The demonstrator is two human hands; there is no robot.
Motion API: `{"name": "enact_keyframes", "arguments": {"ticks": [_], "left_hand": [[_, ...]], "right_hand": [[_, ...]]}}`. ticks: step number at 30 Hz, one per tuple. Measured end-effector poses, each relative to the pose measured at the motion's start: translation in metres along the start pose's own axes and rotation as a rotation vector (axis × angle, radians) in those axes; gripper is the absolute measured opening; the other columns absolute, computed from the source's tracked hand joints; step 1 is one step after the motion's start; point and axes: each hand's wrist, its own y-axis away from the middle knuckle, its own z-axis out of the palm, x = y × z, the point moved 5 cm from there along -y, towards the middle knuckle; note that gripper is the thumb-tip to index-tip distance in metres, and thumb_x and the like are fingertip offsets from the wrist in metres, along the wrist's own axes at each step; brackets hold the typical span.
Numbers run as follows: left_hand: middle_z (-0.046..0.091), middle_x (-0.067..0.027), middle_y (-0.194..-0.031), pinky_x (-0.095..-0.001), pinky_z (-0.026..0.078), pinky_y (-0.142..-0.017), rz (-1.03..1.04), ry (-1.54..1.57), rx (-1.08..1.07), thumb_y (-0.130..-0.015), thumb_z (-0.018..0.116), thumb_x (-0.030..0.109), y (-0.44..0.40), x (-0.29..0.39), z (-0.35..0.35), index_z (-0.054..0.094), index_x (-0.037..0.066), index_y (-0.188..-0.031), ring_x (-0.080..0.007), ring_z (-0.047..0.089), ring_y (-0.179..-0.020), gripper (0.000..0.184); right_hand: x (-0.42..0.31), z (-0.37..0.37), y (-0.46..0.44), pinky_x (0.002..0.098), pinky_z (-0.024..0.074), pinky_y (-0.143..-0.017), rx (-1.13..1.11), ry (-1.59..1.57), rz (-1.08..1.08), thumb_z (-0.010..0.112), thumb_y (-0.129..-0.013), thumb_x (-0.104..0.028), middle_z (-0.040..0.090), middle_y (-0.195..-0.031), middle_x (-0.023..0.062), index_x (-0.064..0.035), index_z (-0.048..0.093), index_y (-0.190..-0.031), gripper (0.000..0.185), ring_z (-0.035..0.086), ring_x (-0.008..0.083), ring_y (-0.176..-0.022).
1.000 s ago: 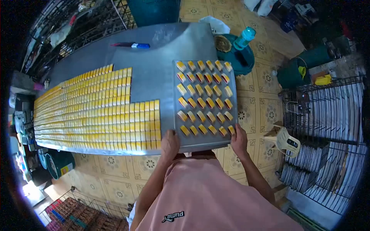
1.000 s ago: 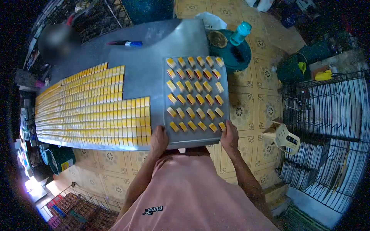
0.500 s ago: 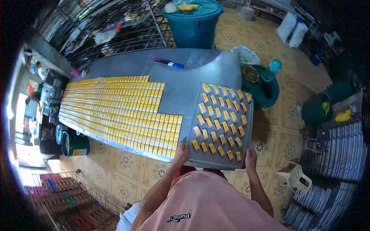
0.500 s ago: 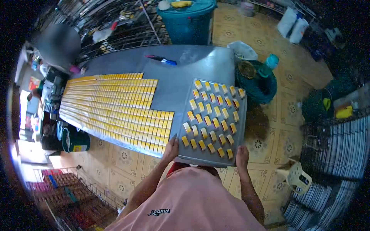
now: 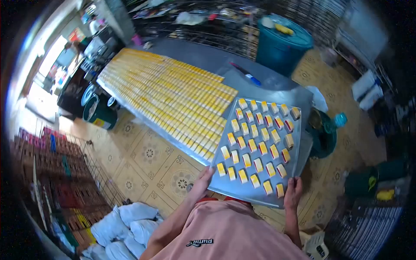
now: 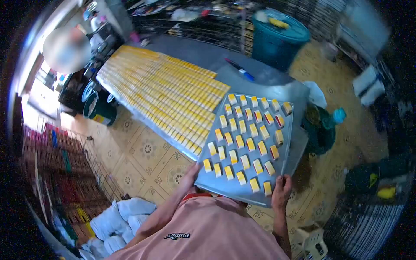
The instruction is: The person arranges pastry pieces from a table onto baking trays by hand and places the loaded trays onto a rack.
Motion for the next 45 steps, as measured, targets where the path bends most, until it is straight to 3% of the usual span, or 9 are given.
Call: {"name": "enact_keyframes", "arguments": {"ticks": [6, 12, 20, 25, 31, 34, 37, 39, 45], "left_hand": [[0.058, -0.0179, -0.139, -0.0497, 0.045, -0.11, -0.036, 0.781, -0.254, -0.096, 0.062, 0.011, 0.143, -0.007, -0.145, 0.044, 0.0, -0.145, -0.0316, 0.06, -0.124, 0.054], [0.057, -0.0202, -0.139, -0.0555, 0.044, -0.109, 0.395, 1.128, -0.084, -0.092, 0.061, 0.006, 0.223, -0.01, -0.422, 0.039, 0.002, -0.149, -0.0353, 0.059, -0.125, 0.06], [0.056, -0.0174, -0.14, -0.0598, 0.041, -0.109, 0.726, 1.074, 0.136, -0.089, 0.064, 0.006, 0.292, 0.035, -0.363, 0.037, 0.003, -0.15, -0.0346, 0.058, -0.126, 0.067], [0.055, -0.0192, -0.141, -0.062, 0.041, -0.109, 0.891, 1.021, 0.379, -0.087, 0.063, 0.007, 0.305, 0.063, -0.42, 0.037, 0.001, -0.149, -0.0356, 0.055, -0.129, 0.068], [0.057, -0.0204, -0.138, -0.0589, 0.044, -0.108, 1.159, 0.939, 0.611, -0.087, 0.063, 0.012, 0.358, 0.133, -0.562, 0.037, -0.003, -0.148, -0.0366, 0.058, -0.125, 0.068], [0.056, -0.022, -0.139, -0.0597, 0.043, -0.109, 1.224, 0.913, 0.695, -0.084, 0.065, 0.011, 0.359, 0.164, -0.617, 0.037, -0.005, -0.147, -0.0386, 0.058, -0.125, 0.071], [0.055, -0.0237, -0.14, -0.0618, 0.04, -0.112, 1.329, 0.939, 0.782, -0.082, 0.064, 0.007, 0.36, 0.212, -0.674, 0.038, -0.006, -0.146, -0.0405, 0.055, -0.129, 0.07], [0.053, -0.0236, -0.142, -0.0624, 0.04, -0.112, 1.444, 0.909, 0.878, -0.082, 0.064, 0.004, 0.36, 0.245, -0.709, 0.038, -0.006, -0.146, -0.0402, 0.053, -0.131, 0.069], [0.052, -0.0181, -0.141, -0.0584, 0.047, -0.106, 1.594, 0.831, 1.02, -0.086, 0.059, -0.002, 0.342, 0.32, -0.843, 0.036, 0.007, -0.148, -0.0371, 0.056, -0.126, 0.067]], "right_hand": [[-0.077, 0.093, 0.101, 0.0344, 0.0447, -0.079, -0.204, 0.111, -0.152, 0.055, -0.103, -0.022, 0.056, -0.094, 0.007, 0.003, 0.057, -0.107, 0.026, 0.049, 0.0177, -0.086], [-0.168, 0.419, 0.19, 0.037, 0.0455, -0.081, -0.699, 0.062, -0.374, 0.05, -0.104, -0.026, 0.057, -0.096, 0.0079, 0.0023, 0.058, -0.106, 0.03, 0.051, 0.0199, -0.088], [-0.244, 0.447, 0.188, 0.0307, 0.0511, -0.086, -1.094, -0.338, -0.089, 0.038, -0.108, -0.035, 0.063, -0.108, 0.0061, -0.0044, 0.06, -0.108, 0.038, 0.061, 0.0162, -0.099], [-0.158, 0.539, 0.163, 0.0231, 0.0447, -0.049, -1.318, -0.005, -0.085, 0.051, -0.103, -0.017, 0.06, -0.078, 0.0022, -0.0072, 0.06, -0.114, 0.017, 0.055, 0.0094, -0.057], [0.012, 0.645, 0.16, 0.0289, 0.0456, -0.045, -1.488, 0.596, 0.032, 0.055, -0.098, -0.011, 0.058, -0.072, 0.0059, -0.0052, 0.059, -0.101, 0.008, 0.053, 0.0149, -0.051], [0.084, 0.698, 0.129, 0.0417, 0.0544, -0.071, -1.54, 0.739, -0.064, 0.062, -0.094, -0.025, 0.072, -0.095, 0.0186, -0.0013, 0.061, -0.128, 0.041, 0.067, 0.0332, -0.082], [0.051, 0.773, 0.138, 0.0359, 0.0471, -0.049, -1.806, 0.434, -0.741, 0.06, -0.095, -0.023, 0.065, -0.075, 0.0094, -0.006, 0.062, -0.127, 0.036, 0.059, 0.0215, -0.058], [0.012, 0.825, 0.135, 0.0335, 0.0423, -0.044, -1.66, 0.535, -0.052, 0.06, -0.096, -0.022, 0.062, -0.072, 0.008, -0.0063, 0.062, -0.115, 0.025, 0.054, 0.0184, -0.052], [-0.142, 0.999, 0.138, 0.0312, 0.0454, -0.046, -1.415, 0.33, -0.079, 0.057, -0.097, -0.015, 0.061, -0.073, 0.0077, -0.0046, 0.06, -0.1, 0.011, 0.054, 0.0166, -0.051]]}}
